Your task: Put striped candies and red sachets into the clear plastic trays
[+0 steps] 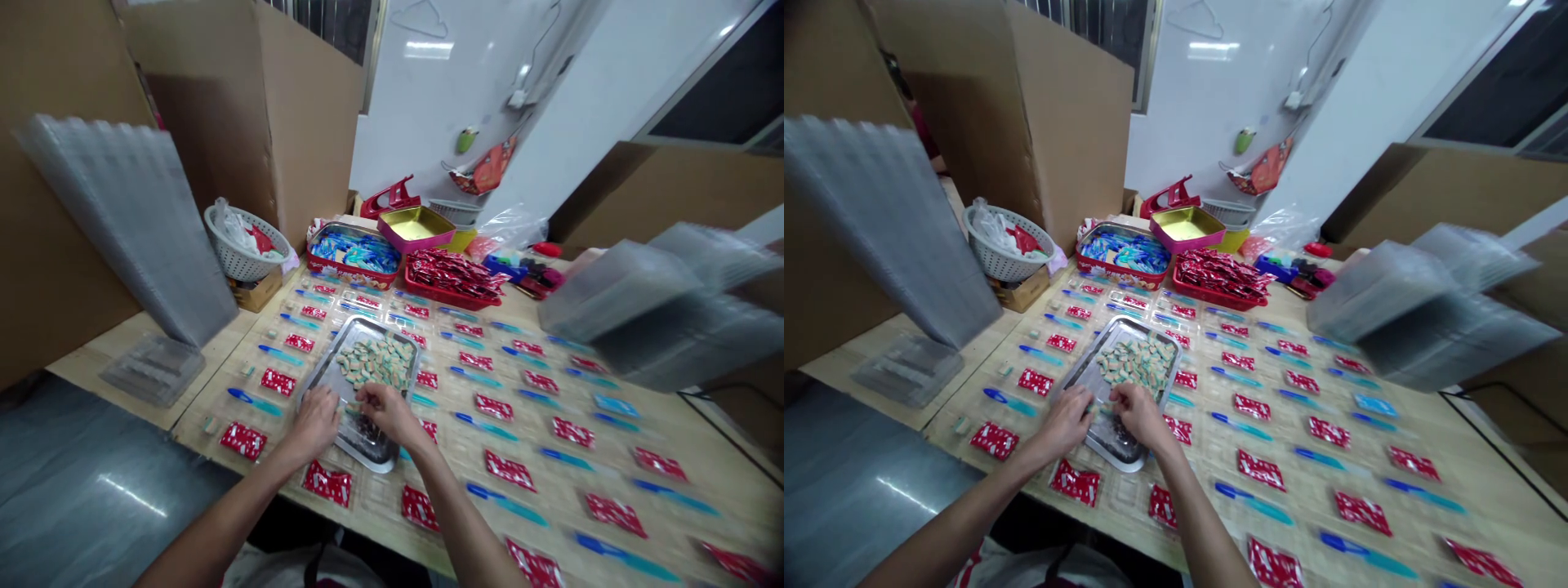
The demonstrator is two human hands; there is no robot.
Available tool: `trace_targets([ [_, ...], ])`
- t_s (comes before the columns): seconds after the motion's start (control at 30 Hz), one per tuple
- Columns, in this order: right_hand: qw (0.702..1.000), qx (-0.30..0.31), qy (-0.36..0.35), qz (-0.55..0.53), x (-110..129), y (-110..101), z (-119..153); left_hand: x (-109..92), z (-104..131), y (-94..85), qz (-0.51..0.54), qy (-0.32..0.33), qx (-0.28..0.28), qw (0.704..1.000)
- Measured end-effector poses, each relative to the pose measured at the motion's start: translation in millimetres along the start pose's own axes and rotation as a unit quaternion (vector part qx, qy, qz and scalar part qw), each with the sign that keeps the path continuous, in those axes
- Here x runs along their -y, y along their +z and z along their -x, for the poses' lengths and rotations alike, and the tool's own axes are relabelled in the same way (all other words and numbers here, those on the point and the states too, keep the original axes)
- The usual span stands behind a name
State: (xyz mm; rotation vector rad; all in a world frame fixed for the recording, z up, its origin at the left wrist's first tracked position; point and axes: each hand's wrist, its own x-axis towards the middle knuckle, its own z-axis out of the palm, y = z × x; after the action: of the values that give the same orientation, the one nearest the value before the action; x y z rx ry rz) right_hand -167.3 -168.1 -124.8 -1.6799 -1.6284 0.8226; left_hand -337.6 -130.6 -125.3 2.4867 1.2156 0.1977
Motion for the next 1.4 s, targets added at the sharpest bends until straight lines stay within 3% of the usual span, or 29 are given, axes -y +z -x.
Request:
trace_targets([
  [0.13,0.997,0.047,0.025,-0.06,1.4,5.5,-2.6,-1.9,0.8,-2.1,-0.014,0.005,0.006,1.0],
  [0.3,0.991,-0.033,0.023,0.125,11.9,18.6,2.6,3.4,-0.9,-1.7,0.045,0.008,0.003,0.999],
  [0.43,0.983,-0.01,0.02,0.18,15.3,20.7,7.5,7.0,-1.3,-1.9,0.119,0.039,0.011,0.992],
  [0.6,0.988,-0.017,-0.016,0.151,8.0,22.2,9.0,1.8,-0.4,-4.7,0.108,0.144,-0.005,0.984],
  [0.77,0.995,-0.072,-0.024,0.066,3.6,22.1,13.8,-2.6,2.9,-2.7,0.082,0.178,-0.011,0.981],
  [1.13,0.998,-0.053,-0.024,0.036,7.5,18.2,22.1,1.0,-7.6,-3.0,0.124,0.062,0.008,0.99],
  [1.4,0.997,-0.039,-0.047,0.053,13.1,19.8,25.1,-8.0,-9.4,-4.9,0.166,0.038,0.037,0.985],
])
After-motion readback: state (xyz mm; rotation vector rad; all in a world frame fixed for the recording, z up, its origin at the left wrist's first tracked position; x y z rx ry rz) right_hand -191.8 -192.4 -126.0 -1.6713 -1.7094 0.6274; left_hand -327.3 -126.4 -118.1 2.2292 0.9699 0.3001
